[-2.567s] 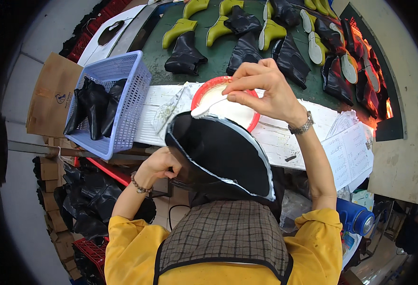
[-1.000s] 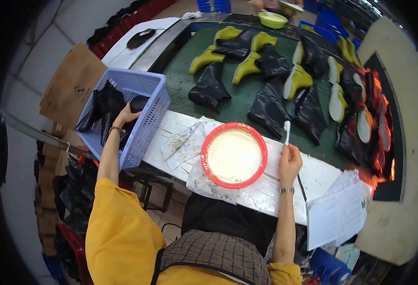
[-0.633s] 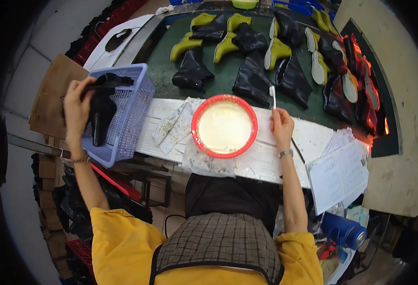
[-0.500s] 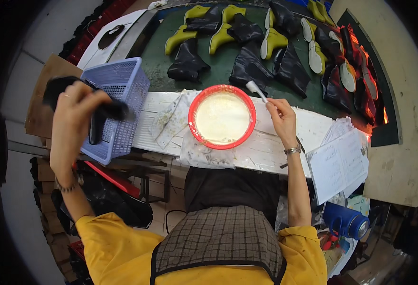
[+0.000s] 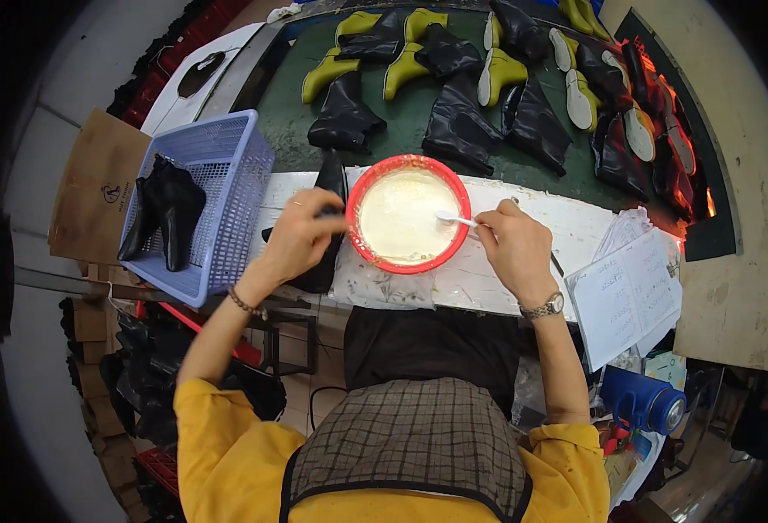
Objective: The recorder is applying glue to the edges of black shoe uppers using a small brush at a factory workstation.
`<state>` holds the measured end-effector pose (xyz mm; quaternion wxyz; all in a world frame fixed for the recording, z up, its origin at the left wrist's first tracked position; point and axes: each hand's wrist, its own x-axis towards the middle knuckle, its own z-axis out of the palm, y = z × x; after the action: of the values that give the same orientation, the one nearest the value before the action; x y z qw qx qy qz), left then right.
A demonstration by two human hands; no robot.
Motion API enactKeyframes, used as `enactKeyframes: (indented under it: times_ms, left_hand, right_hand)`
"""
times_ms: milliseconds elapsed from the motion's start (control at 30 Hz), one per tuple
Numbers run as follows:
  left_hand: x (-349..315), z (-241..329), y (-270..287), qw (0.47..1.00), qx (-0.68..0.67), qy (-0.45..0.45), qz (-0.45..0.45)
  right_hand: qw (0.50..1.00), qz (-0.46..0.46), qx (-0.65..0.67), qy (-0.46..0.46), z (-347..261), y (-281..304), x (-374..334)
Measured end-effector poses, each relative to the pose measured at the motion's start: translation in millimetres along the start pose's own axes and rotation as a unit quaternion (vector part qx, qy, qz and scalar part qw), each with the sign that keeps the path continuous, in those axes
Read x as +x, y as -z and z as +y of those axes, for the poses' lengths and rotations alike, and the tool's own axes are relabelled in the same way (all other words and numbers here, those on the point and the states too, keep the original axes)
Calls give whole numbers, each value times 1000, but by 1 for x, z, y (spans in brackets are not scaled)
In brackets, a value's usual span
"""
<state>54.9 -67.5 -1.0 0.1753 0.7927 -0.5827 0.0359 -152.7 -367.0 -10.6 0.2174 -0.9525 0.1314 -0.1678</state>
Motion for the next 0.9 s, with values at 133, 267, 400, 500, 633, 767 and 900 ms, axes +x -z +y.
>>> enactKeyframes:
  times_ms: [133,267,400,500,633,767,900]
  left_hand:
    - [-12,-18,-32,961,-46,254,97]
    - [-25,-47,-56,956,-54,287,32]
    - [-20,-38,-48,966,-18,258,14]
    - [-13,-27,-46,966,8,255,-31]
    - [-17,-45,-41,964,24,259,60]
    - [-24,-45,1,926,-153,272,212]
    - [-7,18,63,807,-419,416,-18]
  right_hand:
    - [997,-6,67,-30,1,-4,-1]
    - [997,3,66,-34,8,-12,-4]
    - [992,35,111,-43,10,-16,-3]
    - [998,16,60,-14,16,-18,-8]
    - [990,57,123,-37,17,-18,-9]
    - [989,53,133,-43,37,-25,-16]
    - [969,94,229,18,29,-16,-4]
